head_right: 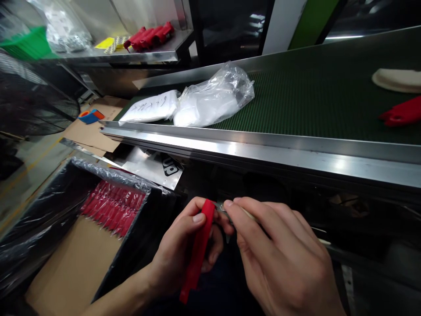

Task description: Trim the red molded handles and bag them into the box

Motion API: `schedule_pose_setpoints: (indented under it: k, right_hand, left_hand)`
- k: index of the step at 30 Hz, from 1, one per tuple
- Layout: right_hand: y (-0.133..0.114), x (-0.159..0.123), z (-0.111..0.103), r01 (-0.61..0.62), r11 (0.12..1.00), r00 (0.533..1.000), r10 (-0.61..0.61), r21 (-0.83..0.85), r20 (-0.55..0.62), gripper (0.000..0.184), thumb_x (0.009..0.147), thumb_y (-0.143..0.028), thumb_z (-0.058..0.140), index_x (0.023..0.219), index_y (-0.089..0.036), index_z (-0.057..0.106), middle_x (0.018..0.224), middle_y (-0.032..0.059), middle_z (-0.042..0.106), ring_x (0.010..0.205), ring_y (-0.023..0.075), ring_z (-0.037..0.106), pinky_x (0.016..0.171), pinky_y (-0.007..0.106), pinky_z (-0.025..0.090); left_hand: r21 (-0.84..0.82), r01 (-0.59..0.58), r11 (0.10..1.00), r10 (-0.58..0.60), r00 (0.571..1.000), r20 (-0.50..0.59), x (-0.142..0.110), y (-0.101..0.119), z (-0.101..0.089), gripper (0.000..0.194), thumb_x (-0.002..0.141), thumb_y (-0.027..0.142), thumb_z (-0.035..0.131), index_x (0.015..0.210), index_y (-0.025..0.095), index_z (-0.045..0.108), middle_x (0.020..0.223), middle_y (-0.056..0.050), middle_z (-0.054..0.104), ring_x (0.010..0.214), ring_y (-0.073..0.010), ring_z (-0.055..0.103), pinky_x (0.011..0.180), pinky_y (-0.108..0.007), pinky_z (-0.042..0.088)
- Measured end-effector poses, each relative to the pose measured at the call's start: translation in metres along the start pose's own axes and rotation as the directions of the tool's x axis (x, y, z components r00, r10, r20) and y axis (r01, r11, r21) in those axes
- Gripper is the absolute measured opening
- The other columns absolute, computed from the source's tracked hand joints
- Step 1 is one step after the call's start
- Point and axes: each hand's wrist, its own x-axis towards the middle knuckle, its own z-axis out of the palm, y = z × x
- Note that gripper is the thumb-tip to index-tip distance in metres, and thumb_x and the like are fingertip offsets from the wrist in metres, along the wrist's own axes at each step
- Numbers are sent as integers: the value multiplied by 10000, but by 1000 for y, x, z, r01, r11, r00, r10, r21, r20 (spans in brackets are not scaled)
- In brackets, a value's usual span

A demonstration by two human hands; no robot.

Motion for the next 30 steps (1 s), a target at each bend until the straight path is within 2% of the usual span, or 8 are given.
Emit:
schedule_pose_setpoints:
  k: [10, 23, 30]
  right_hand:
    - [0, -2, -3, 22, 999, 1000, -22, -48, 6, 401, 865, -51, 590, 1240, -184, 631, 1163, 54, 659, 1037, 190, 611, 931, 382, 471]
    - [-1, 1, -3, 80, 995, 997, -80, -66, -4, 366, 850, 5, 601, 1193, -114, 652, 1099, 92, 665, 989, 190, 609, 865, 380, 482]
    - [-4, -5, -1, 132, 990, 991, -131, -58, 36, 338, 856, -11, 606, 1178, -104, 657, 1078, 106, 659, 956, 190, 599, 791, 352, 461]
  left_hand:
    - [-10, -1, 1000, 1, 1000, -2, 1, -3, -2, 230, 906, 384, 483, 935, 156, 498, 893, -90, 659, 478, -80, 522, 396, -151, 383]
    - [8, 11, 1000, -11, 1000, 0, -1, -5, -3, 253, 902, 406, 487, 931, 155, 495, 889, -85, 658, 462, -80, 513, 378, -159, 388]
    - [-38, 74, 997, -76, 997, -35, 3, 0, -2, 229, 904, 412, 482, 933, 185, 472, 783, -14, 595, 434, -63, 449, 362, -143, 364]
